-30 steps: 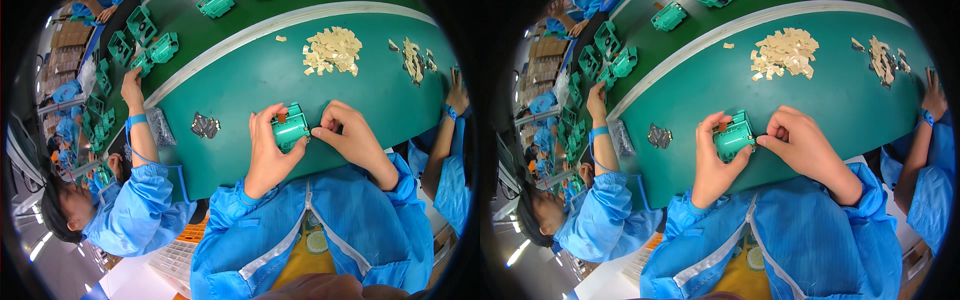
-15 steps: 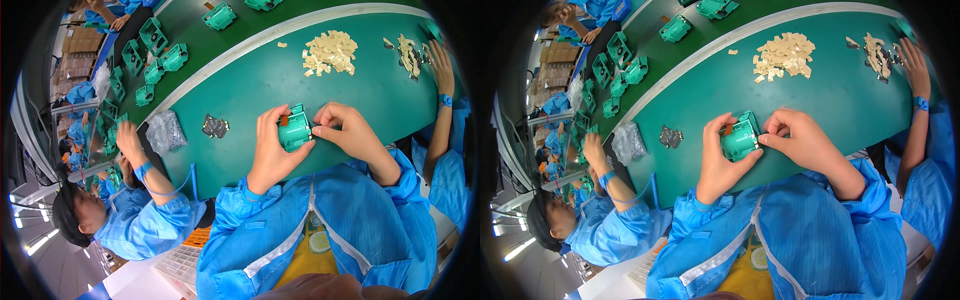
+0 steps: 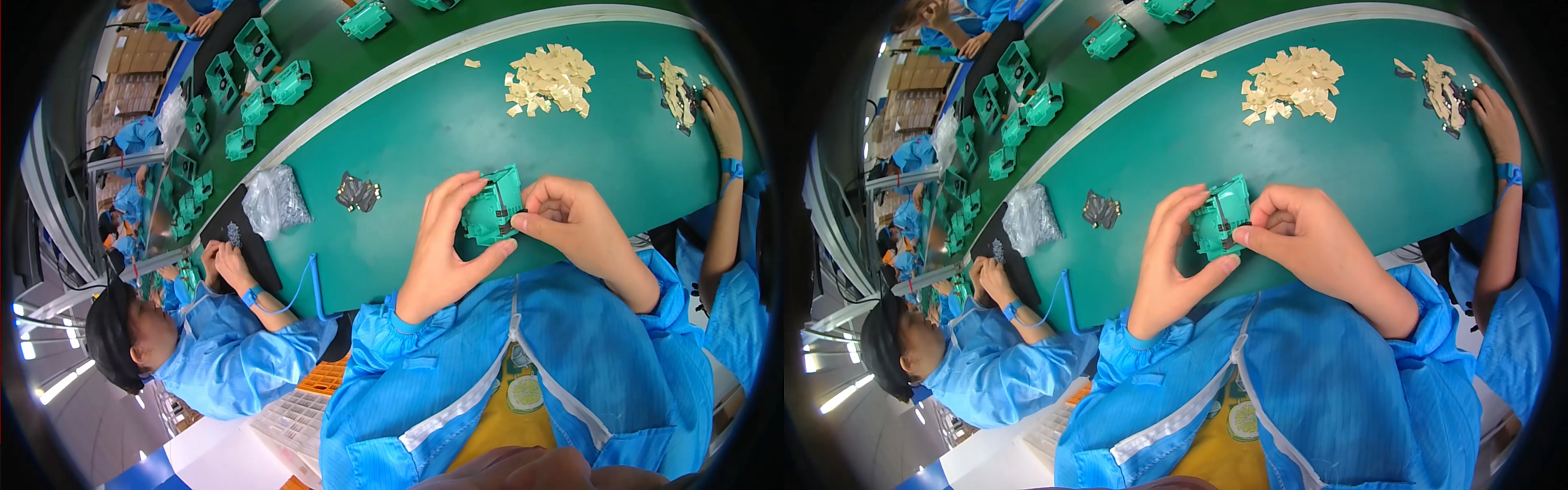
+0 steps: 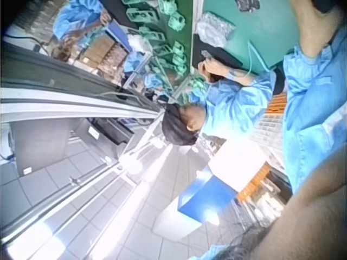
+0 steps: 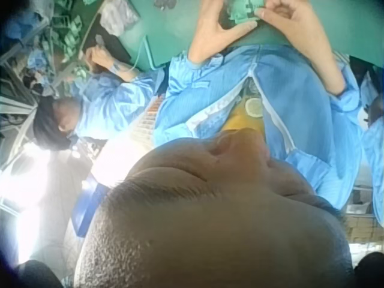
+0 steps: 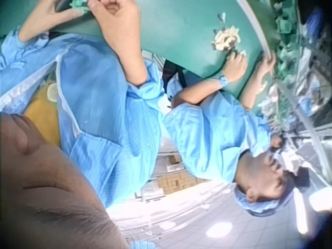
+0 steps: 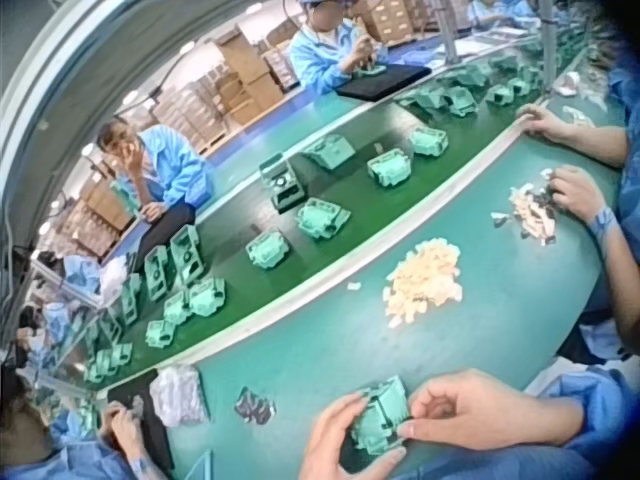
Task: The person assembles small metal components and plastic fasteners into a green plastic housing by hand.
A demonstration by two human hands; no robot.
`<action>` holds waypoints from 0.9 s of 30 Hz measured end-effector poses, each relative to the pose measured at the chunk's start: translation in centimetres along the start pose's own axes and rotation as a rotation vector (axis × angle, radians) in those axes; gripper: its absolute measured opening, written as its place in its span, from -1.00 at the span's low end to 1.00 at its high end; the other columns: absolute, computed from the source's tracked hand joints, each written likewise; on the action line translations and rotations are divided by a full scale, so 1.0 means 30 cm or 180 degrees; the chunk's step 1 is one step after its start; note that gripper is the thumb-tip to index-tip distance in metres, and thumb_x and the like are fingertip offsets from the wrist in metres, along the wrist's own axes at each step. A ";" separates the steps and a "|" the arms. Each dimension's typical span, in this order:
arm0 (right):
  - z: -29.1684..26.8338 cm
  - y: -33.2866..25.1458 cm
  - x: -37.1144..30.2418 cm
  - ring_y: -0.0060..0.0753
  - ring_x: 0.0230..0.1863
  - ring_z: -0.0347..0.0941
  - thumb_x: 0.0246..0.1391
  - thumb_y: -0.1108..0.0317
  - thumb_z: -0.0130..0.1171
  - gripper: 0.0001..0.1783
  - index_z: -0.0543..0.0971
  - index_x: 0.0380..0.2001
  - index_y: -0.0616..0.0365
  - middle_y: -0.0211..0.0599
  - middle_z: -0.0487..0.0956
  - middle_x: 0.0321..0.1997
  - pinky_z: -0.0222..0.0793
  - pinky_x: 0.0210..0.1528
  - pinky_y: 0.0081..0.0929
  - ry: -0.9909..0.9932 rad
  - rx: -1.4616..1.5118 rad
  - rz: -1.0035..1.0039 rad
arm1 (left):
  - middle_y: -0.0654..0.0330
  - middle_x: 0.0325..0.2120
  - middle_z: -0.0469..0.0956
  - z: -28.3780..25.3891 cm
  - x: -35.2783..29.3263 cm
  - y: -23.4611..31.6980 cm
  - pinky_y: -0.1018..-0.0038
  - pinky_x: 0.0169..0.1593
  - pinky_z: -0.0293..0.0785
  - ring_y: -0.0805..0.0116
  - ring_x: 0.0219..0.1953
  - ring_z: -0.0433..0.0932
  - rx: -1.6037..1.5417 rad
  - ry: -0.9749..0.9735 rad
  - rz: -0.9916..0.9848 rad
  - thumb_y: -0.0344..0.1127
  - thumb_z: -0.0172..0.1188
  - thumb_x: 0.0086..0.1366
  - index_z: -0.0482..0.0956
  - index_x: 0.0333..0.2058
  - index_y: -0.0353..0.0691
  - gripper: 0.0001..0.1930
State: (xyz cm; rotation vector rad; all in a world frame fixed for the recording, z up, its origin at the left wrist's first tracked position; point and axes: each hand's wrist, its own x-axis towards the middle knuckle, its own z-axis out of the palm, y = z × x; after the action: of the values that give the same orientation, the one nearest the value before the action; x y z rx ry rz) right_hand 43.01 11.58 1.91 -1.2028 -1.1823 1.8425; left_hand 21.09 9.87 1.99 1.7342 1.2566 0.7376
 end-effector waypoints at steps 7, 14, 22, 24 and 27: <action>0.008 0.021 0.025 -0.81 -0.45 0.40 0.19 0.46 0.28 -0.85 0.52 -0.41 0.27 -0.54 0.53 -0.51 0.25 -0.45 -0.69 -0.0037 -0.0157 0.0085 | 0.07 0.28 0.24 0.009 -0.009 -0.053 0.20 0.26 0.32 0.16 0.33 0.27 -0.0293 0.0010 -0.0186 -0.43 0.39 0.12 0.38 0.23 -0.20 -0.33; 0.034 0.063 0.037 -0.51 -0.35 0.58 0.15 0.46 0.30 -0.84 0.54 -0.41 0.32 -0.31 0.61 -0.41 0.51 -0.28 -0.52 0.0111 -0.0686 -0.0460 | 0.11 0.25 0.25 0.019 -0.024 -0.073 0.16 0.25 0.32 0.21 0.30 0.28 -0.0616 0.0061 -0.0497 -0.50 0.33 0.11 0.38 0.16 -0.16 -0.39; 0.035 0.041 0.039 -0.37 -0.39 0.60 0.12 0.47 0.30 -0.84 0.54 -0.42 0.34 -0.19 0.58 -0.39 0.52 -0.30 -0.44 0.0147 -0.0994 -0.0712 | 0.12 0.21 0.25 0.025 -0.005 -0.061 0.16 0.24 0.32 0.24 0.27 0.29 -0.0634 0.0127 -0.0533 -0.57 0.27 0.06 0.33 0.13 -0.16 -0.38; 0.038 0.041 0.038 -0.34 -0.41 0.59 0.10 0.48 0.30 -0.84 0.53 -0.44 0.34 -0.18 0.56 -0.40 0.50 -0.33 -0.42 0.0181 -0.1021 -0.0790 | 0.13 0.20 0.26 0.024 -0.005 -0.062 0.16 0.23 0.33 0.25 0.26 0.30 -0.0578 0.0128 -0.0535 -0.58 0.25 0.04 0.33 0.12 -0.15 -0.38; 0.041 0.041 0.039 -0.34 -0.43 0.58 0.10 0.48 0.30 -0.83 0.53 -0.45 0.35 -0.18 0.55 -0.41 0.49 -0.36 -0.41 0.0183 -0.1098 -0.0827 | 0.14 0.20 0.26 0.026 -0.006 -0.058 0.16 0.22 0.33 0.26 0.25 0.30 -0.0587 0.0152 -0.0629 -0.59 0.24 0.03 0.33 0.10 -0.15 -0.39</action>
State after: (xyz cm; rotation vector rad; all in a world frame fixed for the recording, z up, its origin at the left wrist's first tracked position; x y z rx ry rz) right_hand 41.37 11.67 0.57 -1.2066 -1.5875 1.4426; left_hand 20.91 9.71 0.10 1.4292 1.3269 0.7564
